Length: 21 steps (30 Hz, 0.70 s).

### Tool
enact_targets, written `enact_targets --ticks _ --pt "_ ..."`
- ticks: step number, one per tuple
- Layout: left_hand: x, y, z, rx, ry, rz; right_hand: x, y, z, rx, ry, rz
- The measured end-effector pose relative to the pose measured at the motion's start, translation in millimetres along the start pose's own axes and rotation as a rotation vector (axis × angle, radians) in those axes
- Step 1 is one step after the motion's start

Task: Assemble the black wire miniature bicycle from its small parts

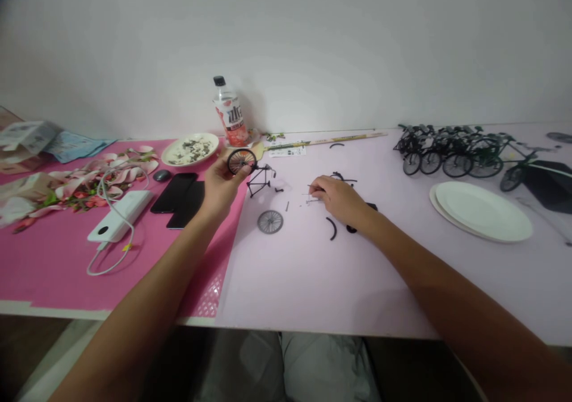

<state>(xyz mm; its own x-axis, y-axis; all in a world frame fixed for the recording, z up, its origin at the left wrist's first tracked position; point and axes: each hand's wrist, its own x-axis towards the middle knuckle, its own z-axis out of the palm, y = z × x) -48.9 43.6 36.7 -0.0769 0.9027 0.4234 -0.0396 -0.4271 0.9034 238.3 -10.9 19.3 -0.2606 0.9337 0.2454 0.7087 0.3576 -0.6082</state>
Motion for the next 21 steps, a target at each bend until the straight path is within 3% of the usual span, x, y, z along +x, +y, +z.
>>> enact_targets --ticks 13,21 --pt "0.2 -2.4 0.4 0.001 -0.007 -0.013 -2.7 12.3 -0.6 -0.335 0.019 -0.196" --pt "-0.8 -0.4 0.2 -0.017 -0.010 -0.011 -3.7 8.2 -2.4 -0.223 0.085 -0.245"
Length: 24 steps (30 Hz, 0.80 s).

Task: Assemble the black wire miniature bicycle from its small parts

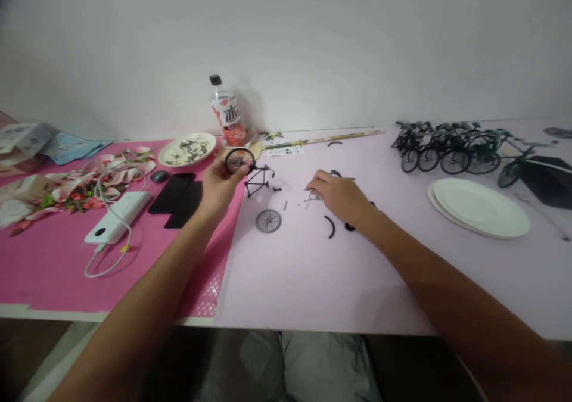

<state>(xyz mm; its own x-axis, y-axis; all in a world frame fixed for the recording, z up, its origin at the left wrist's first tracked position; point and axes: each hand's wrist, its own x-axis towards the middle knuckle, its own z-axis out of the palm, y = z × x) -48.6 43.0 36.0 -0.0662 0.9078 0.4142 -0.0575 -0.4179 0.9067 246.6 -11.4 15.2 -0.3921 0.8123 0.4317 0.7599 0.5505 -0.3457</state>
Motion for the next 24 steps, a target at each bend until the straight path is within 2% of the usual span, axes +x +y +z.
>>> enact_targets --ticks 7,14,18,24 --pt "-0.3 -0.1 0.0 0.011 0.007 -0.012 1.5 -8.2 -6.8 0.006 0.079 -0.057" --pt "1.0 -2.6 -0.7 0.032 0.003 -0.008 0.5 -0.3 -0.7 -0.010 0.043 -0.200" --pt "0.9 -4.1 -0.9 0.030 -0.001 -0.014 1.0 -1.5 -1.3 -0.070 -0.043 -0.142" --pt "0.5 -3.7 -1.0 0.033 -0.005 -0.011 2.7 -3.8 -5.1 -0.076 -0.186 0.039"
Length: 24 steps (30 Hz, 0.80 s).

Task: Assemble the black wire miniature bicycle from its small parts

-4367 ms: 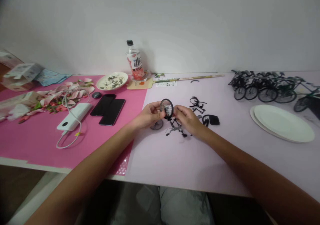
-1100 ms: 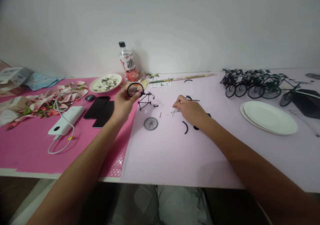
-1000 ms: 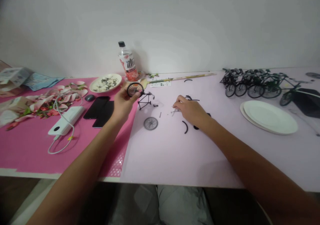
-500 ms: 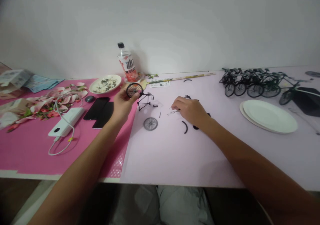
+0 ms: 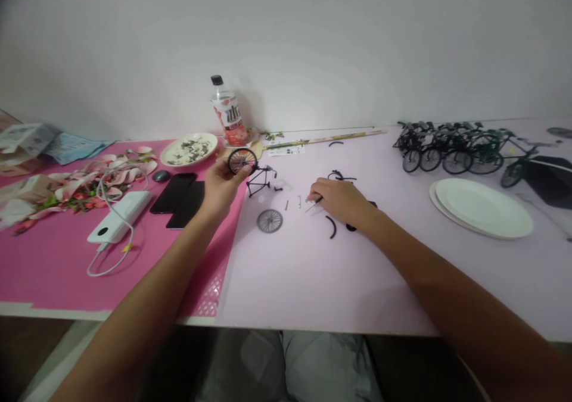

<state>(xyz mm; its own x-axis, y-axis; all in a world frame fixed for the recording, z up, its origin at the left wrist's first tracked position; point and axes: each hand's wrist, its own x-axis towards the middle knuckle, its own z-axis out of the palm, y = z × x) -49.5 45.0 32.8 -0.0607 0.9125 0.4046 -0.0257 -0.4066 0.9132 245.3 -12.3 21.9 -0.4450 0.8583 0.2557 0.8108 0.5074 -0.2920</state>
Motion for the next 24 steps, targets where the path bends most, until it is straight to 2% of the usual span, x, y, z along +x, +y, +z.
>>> enact_targets --ticks 6,11,15,20,24 --pt "-0.7 1.5 0.2 -0.001 -0.012 0.006 1.0 -2.1 -1.4 -0.008 -0.021 0.162" --pt "-0.4 1.4 0.2 0.005 -0.014 0.001 1.3 -5.4 -1.2 0.182 0.029 0.254" --pt "-0.5 1.3 0.9 0.001 -0.010 0.004 1.0 -7.6 2.1 0.265 0.134 0.226" --pt "-1.0 1.5 1.5 0.012 -0.011 0.003 0.1 -21.3 10.7 0.170 0.027 0.206" --pt "-0.6 0.6 1.3 -0.003 -0.029 0.003 0.6 -28.7 21.0 0.116 0.010 0.161"
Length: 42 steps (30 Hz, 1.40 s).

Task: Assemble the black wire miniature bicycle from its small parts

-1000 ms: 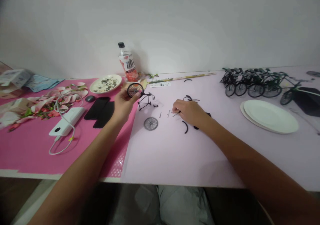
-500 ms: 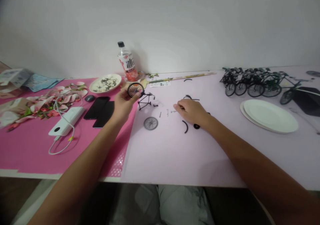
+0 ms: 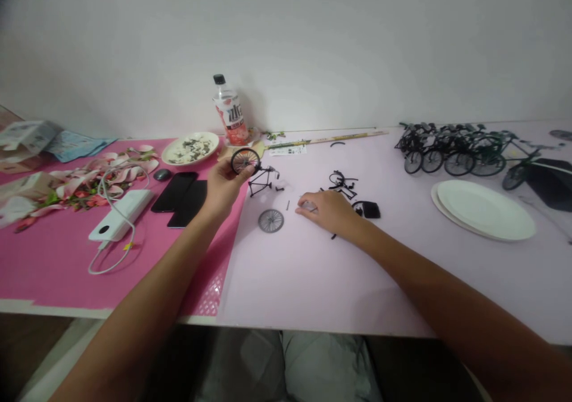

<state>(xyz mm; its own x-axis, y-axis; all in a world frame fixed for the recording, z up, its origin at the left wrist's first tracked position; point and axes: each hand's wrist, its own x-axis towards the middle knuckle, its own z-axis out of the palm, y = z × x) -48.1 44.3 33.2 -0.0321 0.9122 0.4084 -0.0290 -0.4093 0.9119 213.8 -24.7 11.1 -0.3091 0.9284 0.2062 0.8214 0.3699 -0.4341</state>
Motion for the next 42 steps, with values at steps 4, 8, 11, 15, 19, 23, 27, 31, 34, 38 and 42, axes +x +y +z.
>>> enact_targets --ticks 4,8,11,15,19,23,27,31,34,38,42 --pt "0.5 -1.3 0.0 0.003 -0.004 0.006 1.7 3.4 4.0 0.030 -0.016 0.016" --pt "0.1 -1.4 0.3 0.011 -0.009 -0.004 2.8 6.1 0.6 0.007 0.017 0.071" --pt "-0.4 -0.9 0.8 0.002 -0.011 -0.006 2.8 4.8 -2.6 -0.052 0.028 0.102" --pt "-0.6 -0.3 1.0 -0.004 -0.009 -0.012 3.0 2.8 -3.0 -0.077 0.021 0.115" --pt "-0.6 0.8 1.0 0.007 -0.002 -0.013 3.5 4.4 0.5 -0.086 0.040 0.116" --pt "-1.0 2.4 1.5 0.019 0.001 -0.022 3.2 5.6 2.2 -0.098 0.059 0.104" --pt "-1.0 2.2 2.1 0.022 -0.001 -0.027 3.1 2.3 -0.2 -0.110 0.050 0.156" --pt "-0.5 1.0 2.3 0.012 -0.005 -0.033 4.2 1.0 -0.6 -0.127 0.051 0.196" --pt "-0.6 1.4 2.3 0.015 -0.006 -0.028 4.4 3.5 1.8 -0.140 0.078 0.173" --pt "-1.2 2.6 2.3 0.019 -0.011 -0.020 3.4 5.9 5.0 -0.164 0.107 0.139" --pt "-1.8 2.9 2.9 0.013 -0.009 -0.028 2.8 4.0 7.1 -0.181 0.132 0.155"
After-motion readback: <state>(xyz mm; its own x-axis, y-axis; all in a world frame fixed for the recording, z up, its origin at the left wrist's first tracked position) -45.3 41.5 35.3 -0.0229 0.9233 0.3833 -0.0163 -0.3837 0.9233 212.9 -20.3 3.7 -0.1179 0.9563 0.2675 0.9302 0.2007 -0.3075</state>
